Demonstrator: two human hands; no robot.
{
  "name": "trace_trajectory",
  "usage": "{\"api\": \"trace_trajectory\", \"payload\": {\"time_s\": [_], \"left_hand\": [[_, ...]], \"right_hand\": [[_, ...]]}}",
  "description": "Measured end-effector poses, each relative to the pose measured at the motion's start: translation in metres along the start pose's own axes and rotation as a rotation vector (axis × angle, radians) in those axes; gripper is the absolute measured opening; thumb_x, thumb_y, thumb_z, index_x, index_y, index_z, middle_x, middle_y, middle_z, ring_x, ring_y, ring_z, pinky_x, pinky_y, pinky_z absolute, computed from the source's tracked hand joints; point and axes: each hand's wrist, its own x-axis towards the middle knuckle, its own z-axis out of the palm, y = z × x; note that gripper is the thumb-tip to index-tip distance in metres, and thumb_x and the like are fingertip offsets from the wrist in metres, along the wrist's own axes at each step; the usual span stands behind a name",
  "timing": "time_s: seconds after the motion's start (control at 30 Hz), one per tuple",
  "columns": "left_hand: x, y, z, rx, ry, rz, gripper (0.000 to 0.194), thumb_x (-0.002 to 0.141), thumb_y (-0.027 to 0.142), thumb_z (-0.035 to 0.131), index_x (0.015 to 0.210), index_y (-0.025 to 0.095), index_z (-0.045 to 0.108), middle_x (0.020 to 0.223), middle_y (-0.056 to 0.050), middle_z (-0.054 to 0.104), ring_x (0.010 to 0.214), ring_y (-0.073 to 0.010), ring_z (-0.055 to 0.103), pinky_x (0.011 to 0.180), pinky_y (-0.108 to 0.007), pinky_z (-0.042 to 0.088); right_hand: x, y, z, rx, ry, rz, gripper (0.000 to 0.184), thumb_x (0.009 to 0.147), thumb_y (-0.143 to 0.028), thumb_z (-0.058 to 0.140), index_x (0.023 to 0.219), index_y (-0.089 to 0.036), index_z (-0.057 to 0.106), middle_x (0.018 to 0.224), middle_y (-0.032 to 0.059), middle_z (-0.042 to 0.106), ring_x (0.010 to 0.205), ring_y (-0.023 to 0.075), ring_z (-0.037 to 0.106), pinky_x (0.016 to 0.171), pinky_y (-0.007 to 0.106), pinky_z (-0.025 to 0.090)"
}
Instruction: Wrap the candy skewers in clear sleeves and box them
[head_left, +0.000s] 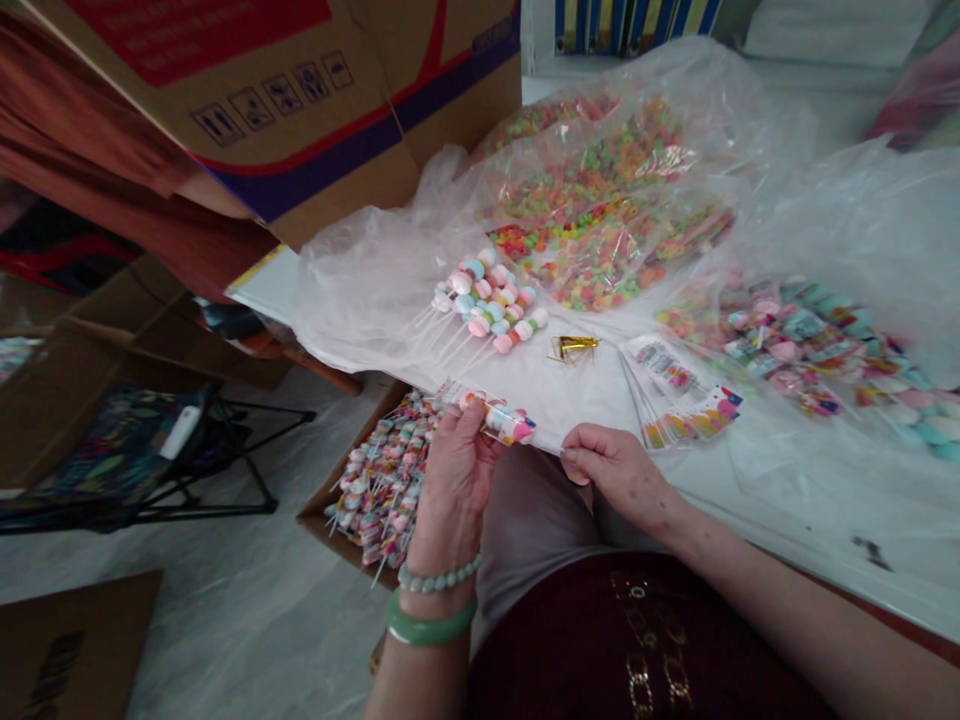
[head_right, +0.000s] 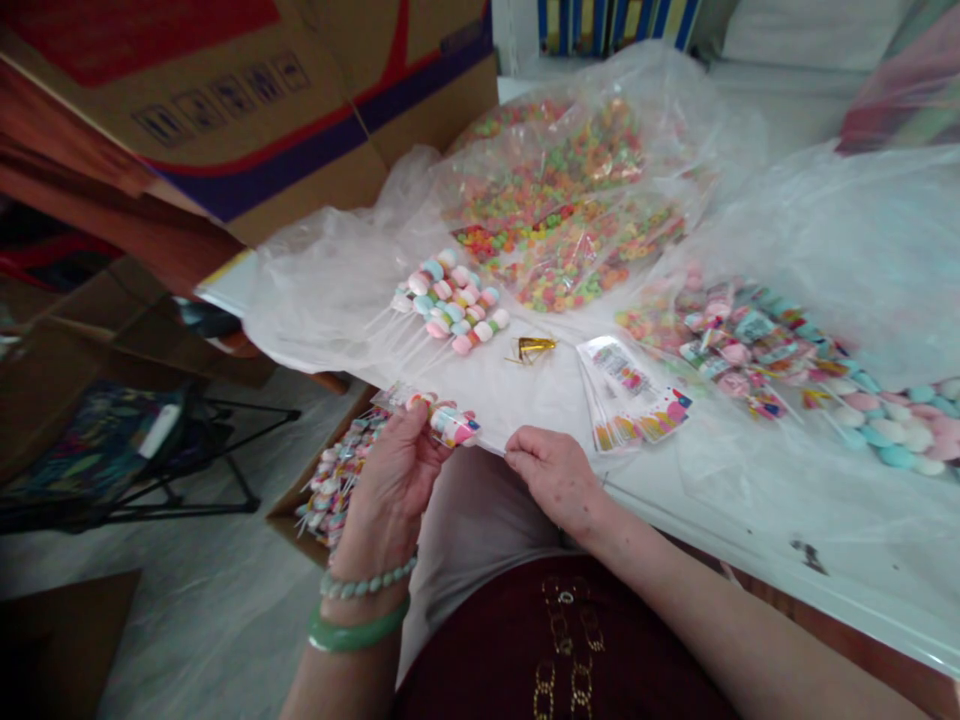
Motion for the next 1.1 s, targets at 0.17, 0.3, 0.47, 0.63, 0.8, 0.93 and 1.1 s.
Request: {"api": "trace_trajectory", "payload": {"time_s": [0.17,0.3,0.47,0.63,0.8,0.93,1.1], "left_hand": [[-0.003,-0.001,0.000,0.124,-0.010,-0.062,0.022,0.077,0.025,0.068,0.093,0.014,0.058,0.074,-0.002,0.067,0.055,-0.0131,0.063,0.050,-0.025,0.056],[0.000,0.005,-0.006,0.057,0.004,-0.037,0.021,0.071,0.021,0.073,0.083,0.014,0.058,0.069,0.001,0.064,0.055,-0.0108,0.061,0.049,-0.021,0.054],[-0.008,0.002,0.004,0.137,-0.038,0.012,0.029,0.067,0.023,0.076,0.091,0.015,0.061,0.075,0.000,0.067,0.058,-0.0099,0.062,0.049,-0.018,0.052],[-0.017,-0.011,0.017,0.171,-0.131,-0.123,0.027,0.073,0.028,0.072,0.092,0.011,0.063,0.076,-0.004,0.068,0.057,-0.0124,0.063,0.055,-0.025,0.057],[-0.006,-0.009,0.007,-0.030,-0.031,-0.166,0.012,0.083,0.022,0.061,0.090,0.013,0.062,0.080,-0.005,0.068,0.067,-0.0163,0.067,0.064,-0.032,0.058],[0.007,0.001,-0.006,-0.170,0.081,-0.063,0.011,0.087,0.014,0.051,0.083,0.011,0.061,0.074,-0.005,0.067,0.070,-0.0164,0.067,0.072,-0.034,0.057],[0.011,0.004,-0.010,-0.186,0.119,0.021,0.012,0.086,0.010,0.050,0.078,0.012,0.058,0.071,-0.004,0.065,0.071,-0.0164,0.067,0.070,-0.030,0.056]], "right_hand": [[-0.002,-0.002,0.000,-0.278,0.010,-0.147,0.017,0.083,-0.020,0.046,0.068,-0.020,0.054,0.062,-0.0025,0.052,0.063,0.0127,0.047,0.062,0.025,0.032],[-0.002,-0.002,-0.002,-0.246,0.001,-0.121,0.021,0.085,-0.019,0.045,0.064,-0.019,0.052,0.064,-0.0018,0.054,0.065,0.0130,0.049,0.064,0.024,0.033],[-0.002,-0.008,0.000,-0.316,0.046,-0.155,0.022,0.085,-0.020,0.044,0.064,-0.019,0.050,0.063,-0.0018,0.052,0.063,0.0131,0.048,0.064,0.025,0.033],[0.001,-0.008,0.000,-0.070,0.043,-0.074,0.020,0.085,-0.024,0.044,0.067,-0.020,0.052,0.060,-0.0024,0.051,0.062,0.0136,0.048,0.062,0.025,0.035],[0.000,-0.004,-0.002,-0.030,-0.003,0.001,0.019,0.082,-0.024,0.045,0.066,-0.019,0.053,0.059,-0.0030,0.052,0.061,0.0130,0.048,0.060,0.024,0.034],[-0.001,-0.003,-0.002,-0.183,-0.050,-0.032,0.017,0.079,-0.021,0.047,0.064,-0.019,0.053,0.059,-0.0037,0.050,0.061,0.0121,0.047,0.059,0.023,0.031],[0.000,-0.006,0.001,-0.216,-0.037,-0.032,0.017,0.079,-0.020,0.046,0.064,-0.019,0.053,0.059,-0.0034,0.051,0.061,0.0119,0.047,0.059,0.023,0.030]]}}
